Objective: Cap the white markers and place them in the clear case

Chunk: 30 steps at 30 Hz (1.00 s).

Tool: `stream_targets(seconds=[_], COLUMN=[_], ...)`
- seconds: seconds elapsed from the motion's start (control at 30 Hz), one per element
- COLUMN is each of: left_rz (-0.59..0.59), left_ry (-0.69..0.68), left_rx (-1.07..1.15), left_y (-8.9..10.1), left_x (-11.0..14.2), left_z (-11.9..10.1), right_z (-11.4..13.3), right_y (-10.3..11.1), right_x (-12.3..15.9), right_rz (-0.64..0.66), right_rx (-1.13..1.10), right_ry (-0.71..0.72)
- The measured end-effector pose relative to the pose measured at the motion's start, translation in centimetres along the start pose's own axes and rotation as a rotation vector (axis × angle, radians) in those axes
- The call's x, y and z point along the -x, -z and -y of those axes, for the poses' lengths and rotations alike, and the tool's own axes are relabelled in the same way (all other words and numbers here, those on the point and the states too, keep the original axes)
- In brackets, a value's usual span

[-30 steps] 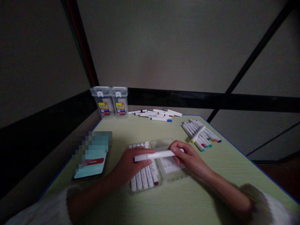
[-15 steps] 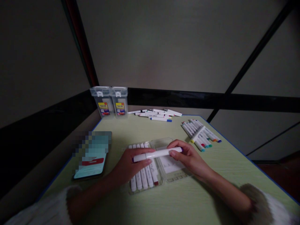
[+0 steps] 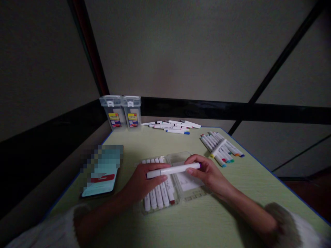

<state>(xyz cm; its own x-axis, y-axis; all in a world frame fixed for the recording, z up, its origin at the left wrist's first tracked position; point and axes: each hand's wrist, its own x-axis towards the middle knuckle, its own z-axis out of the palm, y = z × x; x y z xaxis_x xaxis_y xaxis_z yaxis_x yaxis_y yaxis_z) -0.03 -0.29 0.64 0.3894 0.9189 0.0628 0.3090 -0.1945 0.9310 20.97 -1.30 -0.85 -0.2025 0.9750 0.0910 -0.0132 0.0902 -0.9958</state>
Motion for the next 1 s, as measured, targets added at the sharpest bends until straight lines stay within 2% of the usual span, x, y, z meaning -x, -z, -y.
stream_targets(seconds=[0.17, 0.47, 0.7, 1.0], left_rz=[-0.009, -0.025, -0.077, -0.071], left_ry=[0.081, 0.084, 0.037, 0.020], left_rx=[0.105, 0.188, 0.226, 0.097], left_y=[-0.2, -0.2, 0.0, 0.0], left_x=[0.0, 0.0, 0.2, 0.3], left_z=[-0.2, 0.0, 0.7, -0.3], right_z=[-0.1, 0.1, -0.1, 0.0], right_y=[0.1, -0.3, -0.5, -0.7], right_x=[-0.1, 0.0, 0.2, 0.1], right_rz=[0.001, -0.021, 0.041, 0.036], right_rx=[-0.003, 0.022, 0.020, -0.003], right_ry=[-0.014, -0.019, -0.043, -0.065])
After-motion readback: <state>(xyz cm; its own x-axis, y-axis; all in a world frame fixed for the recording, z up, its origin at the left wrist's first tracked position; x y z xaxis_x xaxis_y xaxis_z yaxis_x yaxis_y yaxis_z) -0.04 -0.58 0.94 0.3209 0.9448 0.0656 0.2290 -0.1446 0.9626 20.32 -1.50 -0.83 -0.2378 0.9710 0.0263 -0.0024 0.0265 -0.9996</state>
